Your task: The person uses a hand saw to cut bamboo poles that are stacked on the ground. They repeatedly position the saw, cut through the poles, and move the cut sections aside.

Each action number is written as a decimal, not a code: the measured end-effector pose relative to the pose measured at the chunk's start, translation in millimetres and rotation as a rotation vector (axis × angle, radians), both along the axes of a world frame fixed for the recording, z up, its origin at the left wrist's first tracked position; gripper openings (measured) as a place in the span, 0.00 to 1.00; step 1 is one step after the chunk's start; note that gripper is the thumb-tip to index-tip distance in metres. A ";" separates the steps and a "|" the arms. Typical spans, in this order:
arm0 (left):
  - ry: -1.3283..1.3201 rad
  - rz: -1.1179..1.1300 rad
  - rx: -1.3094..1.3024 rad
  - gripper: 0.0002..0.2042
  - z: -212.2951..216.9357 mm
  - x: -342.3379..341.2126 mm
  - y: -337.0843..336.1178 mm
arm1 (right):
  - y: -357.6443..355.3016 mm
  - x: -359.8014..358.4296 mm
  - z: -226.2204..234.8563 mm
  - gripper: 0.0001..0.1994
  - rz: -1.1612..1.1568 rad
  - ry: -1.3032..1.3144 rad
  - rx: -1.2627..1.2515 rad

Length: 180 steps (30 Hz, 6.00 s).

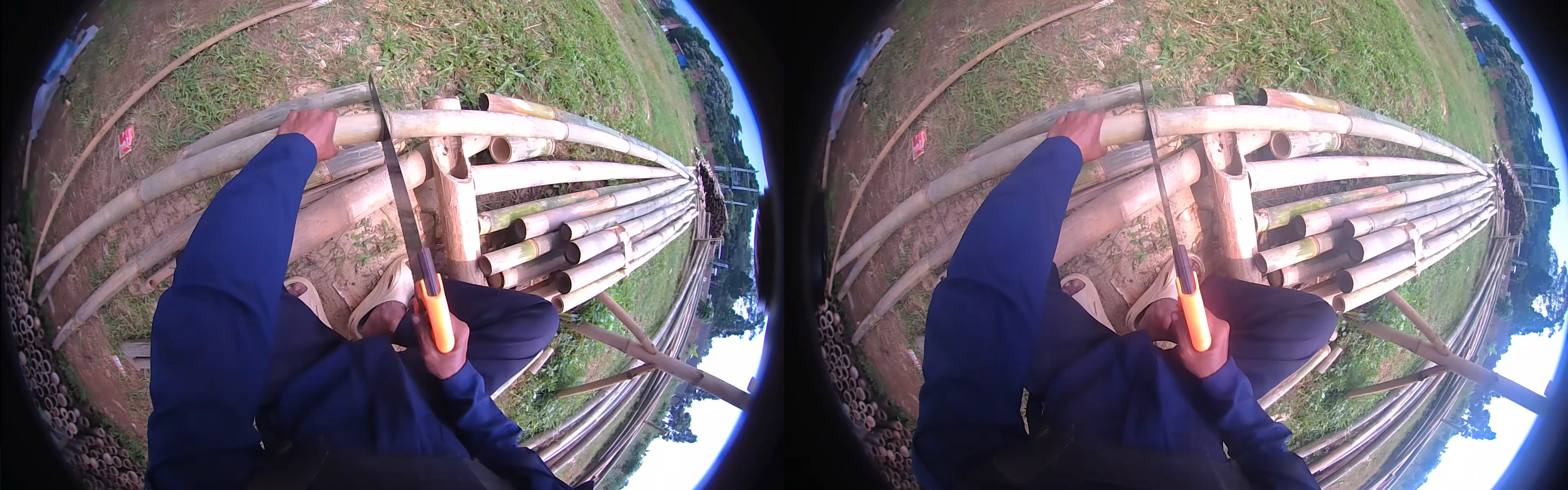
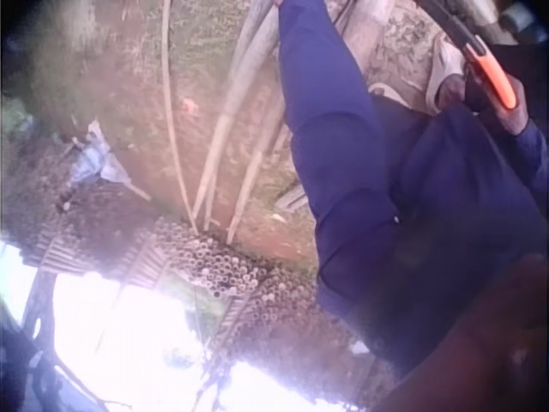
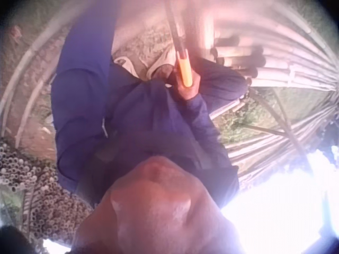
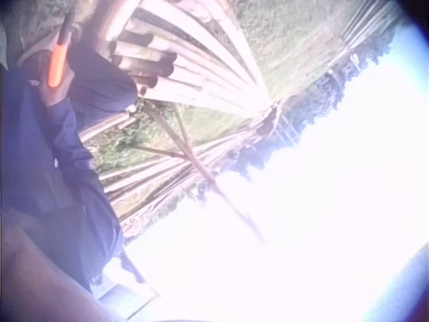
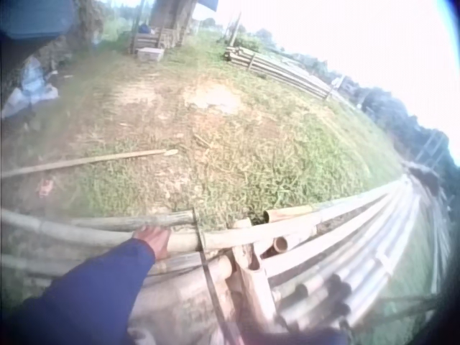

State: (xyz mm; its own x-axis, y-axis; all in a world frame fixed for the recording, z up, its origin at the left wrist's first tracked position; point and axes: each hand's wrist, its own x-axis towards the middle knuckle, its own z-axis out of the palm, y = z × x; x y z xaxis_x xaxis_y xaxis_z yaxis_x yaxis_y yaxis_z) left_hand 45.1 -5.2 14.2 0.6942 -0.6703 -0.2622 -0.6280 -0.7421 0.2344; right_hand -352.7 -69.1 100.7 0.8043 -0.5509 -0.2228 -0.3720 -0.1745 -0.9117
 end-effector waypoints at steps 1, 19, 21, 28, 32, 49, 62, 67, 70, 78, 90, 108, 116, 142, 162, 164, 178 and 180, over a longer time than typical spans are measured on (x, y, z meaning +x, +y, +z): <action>-0.002 -0.008 0.015 0.23 1.0 -2.1 -3.4 | 9.3 -24.5 10.5 0.15 -0.030 -0.001 -0.031; -0.003 -0.011 0.045 0.27 -1.4 6.2 -13.4 | 9.3 -25.8 -7.1 0.05 -0.079 -0.043 -0.088; 0.002 -0.022 0.065 0.26 -3.4 6.4 -11.0 | -4.8 13.8 -15.6 0.05 -0.042 -0.036 -0.056; 0.005 -0.030 0.039 0.24 1.2 -1.5 -13.1 | -42.6 117.5 -60.4 0.07 -0.022 -0.121 -0.082; 0.010 -0.017 0.041 0.23 5.2 1.5 -6.8 | 3.2 -3.1 -9.4 0.08 -0.063 -0.050 0.008; 0.001 -0.007 0.027 0.23 2.4 4.2 -7.7 | 1.7 -21.3 -4.9 0.09 -0.064 -0.057 -0.034; -0.050 -0.039 0.019 0.25 -54.6 -1.5 0.6 | -39.8 86.9 -75.1 0.10 -0.092 -0.200 -0.242; -0.034 -0.013 0.037 0.21 -13.1 9.0 -9.7 | -42.5 37.4 -12.7 0.13 -0.003 -0.040 -0.134; -0.079 0.022 0.023 0.24 -27.7 18.3 -15.6 | -40.0 27.3 19.2 0.17 -0.069 -0.042 -0.094; -0.070 0.023 -0.062 0.30 -51.1 45.0 -8.7 | -59.3 -12.4 40.3 0.06 -0.342 -0.195 -0.212; 0.047 0.177 0.001 0.33 -34.4 51.1 68.8 | -100.3 -61.4 94.4 0.05 -0.678 -0.388 -0.455; 0.260 0.191 -0.801 0.17 -43.6 64.5 -40.3 | 20.4 -220.1 -35.5 0.23 -0.865 0.093 -0.528; 0.325 0.082 -0.679 0.11 -25.4 13.4 -111.5 | 0.5 -254.4 -131.3 0.20 -0.853 0.350 -0.571; -0.239 -0.285 0.016 0.41 -4.5 -28.0 -178.1 | -47.9 -162.1 -50.4 0.25 -0.822 0.040 -0.533; 0.196 -0.212 0.176 0.32 11.4 65.4 175.1 | -85.3 -97.5 11.0 0.26 -0.691 -0.186 -0.540; 0.266 -0.105 0.270 0.32 6.4 87.7 273.3 | -94.2 -101.1 12.0 0.26 -0.680 -0.158 -0.514; -0.348 0.477 -0.412 0.24 47.9 122.1 352.7 | -100.9 -18.8 33.5 0.26 -0.195 -0.051 -1.028; -0.312 0.327 -0.436 0.13 53.7 108.7 243.1 | -103.8 -15.0 30.2 0.26 -0.149 -0.087 -1.026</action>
State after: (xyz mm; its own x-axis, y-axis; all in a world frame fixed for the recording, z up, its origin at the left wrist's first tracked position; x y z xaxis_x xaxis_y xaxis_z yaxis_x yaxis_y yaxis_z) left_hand 153.8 237.8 68.0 0.8812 -0.4098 0.2358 -0.4724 -0.7848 0.4012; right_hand -367.7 -172.9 130.9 0.7035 -0.5379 0.4645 -0.3934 -0.8391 -0.3758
